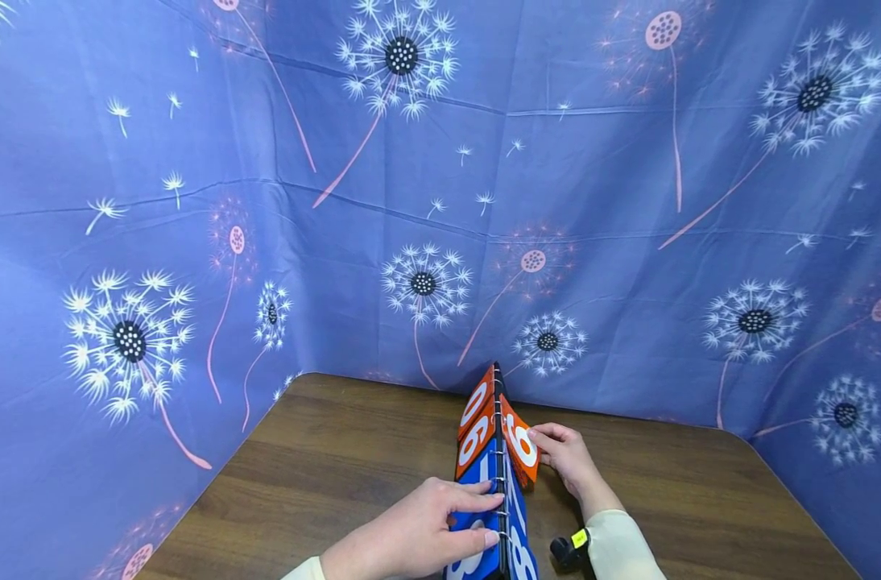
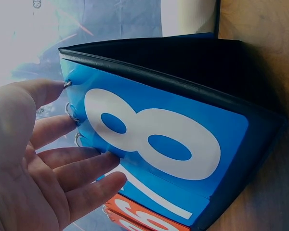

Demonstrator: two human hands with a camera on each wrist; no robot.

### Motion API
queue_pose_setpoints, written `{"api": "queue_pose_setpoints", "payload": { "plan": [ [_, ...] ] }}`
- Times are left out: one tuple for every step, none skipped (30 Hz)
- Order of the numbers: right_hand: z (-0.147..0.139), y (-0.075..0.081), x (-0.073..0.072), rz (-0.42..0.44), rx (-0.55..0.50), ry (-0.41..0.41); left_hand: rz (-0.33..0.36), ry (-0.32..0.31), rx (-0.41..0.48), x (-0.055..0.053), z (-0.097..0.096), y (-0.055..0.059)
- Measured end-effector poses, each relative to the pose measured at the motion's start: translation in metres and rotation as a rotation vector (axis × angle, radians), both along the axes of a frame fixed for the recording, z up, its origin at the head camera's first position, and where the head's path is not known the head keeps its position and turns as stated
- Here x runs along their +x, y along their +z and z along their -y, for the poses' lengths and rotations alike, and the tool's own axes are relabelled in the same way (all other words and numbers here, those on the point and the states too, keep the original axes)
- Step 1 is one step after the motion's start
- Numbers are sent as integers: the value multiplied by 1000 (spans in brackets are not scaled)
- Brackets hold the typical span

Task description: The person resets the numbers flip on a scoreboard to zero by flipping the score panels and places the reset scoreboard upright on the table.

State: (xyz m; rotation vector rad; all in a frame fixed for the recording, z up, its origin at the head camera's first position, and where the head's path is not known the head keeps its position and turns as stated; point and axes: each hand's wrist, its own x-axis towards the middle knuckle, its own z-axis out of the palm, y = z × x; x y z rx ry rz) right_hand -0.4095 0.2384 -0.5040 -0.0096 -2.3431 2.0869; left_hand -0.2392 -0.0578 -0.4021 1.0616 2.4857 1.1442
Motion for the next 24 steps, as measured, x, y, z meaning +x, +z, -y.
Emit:
{"api": "queue_pose_setpoints", "payload": {
  "plan": [
    [0,1,0,2,-9,-2,-2,-1,4,0,0,0],
    [0,2,1,7,-22,-3,-5,-2,7,1,0,0],
    [-1,3,1,16,-43,-5,-12,-3,9,1,0,-1],
    [-2,4,2,26,-65,1,-11,-2,9,1,0,-1],
    [-3,6,2,39,-88,7,-6,1,5,1,0,-1],
    [-5,7,2,56,-112,15,-5,2,1,1,0,-1],
    [-6,9,2,73,-143,22,-2,2,-1,2,0,-1],
    [-8,12,3,93,-168,38,-6,2,-6,2,0,-1],
    [-10,14,4,112,-194,58,-6,1,-10,2,1,-1],
    [-12,17,5,128,-220,86,1,2,-15,3,1,-1],
    [-15,20,6,147,-254,111,-1,2,-18,3,1,0],
    [-17,23,7,164,-281,132,-10,0,-20,4,1,0],
    [-19,26,8,177,-307,158,-12,1,-23,5,1,0],
    [-22,30,9,185,-335,184,-13,2,-27,6,1,1],
    [-24,34,11,186,-363,217,-12,4,-28,7,1,2],
    [-27,38,12,182,-394,249,-14,7,-29,8,1,2],
    [-30,43,14,175,-423,278,-21,7,-28,9,1,3],
    [-32,48,16,160,-446,310,-29,5,-27,10,1,3],
    [-35,53,19,144,-475,346,-47,-1,-28,11,1,4],
    [-37,58,21,129,-505,374,-61,-8,-27,12,1,4],
    [-39,63,23,116,-536,400,-72,-15,-24,13,1,4],
    [-40,69,26,100,-562,413,-85,-22,-23,14,1,4],
    [-40,75,28,87,-582,421,-100,-30,-22,15,1,4],
    [-40,81,31,74,-598,424,-118,-37,-22,15,1,4]
  ]
}}
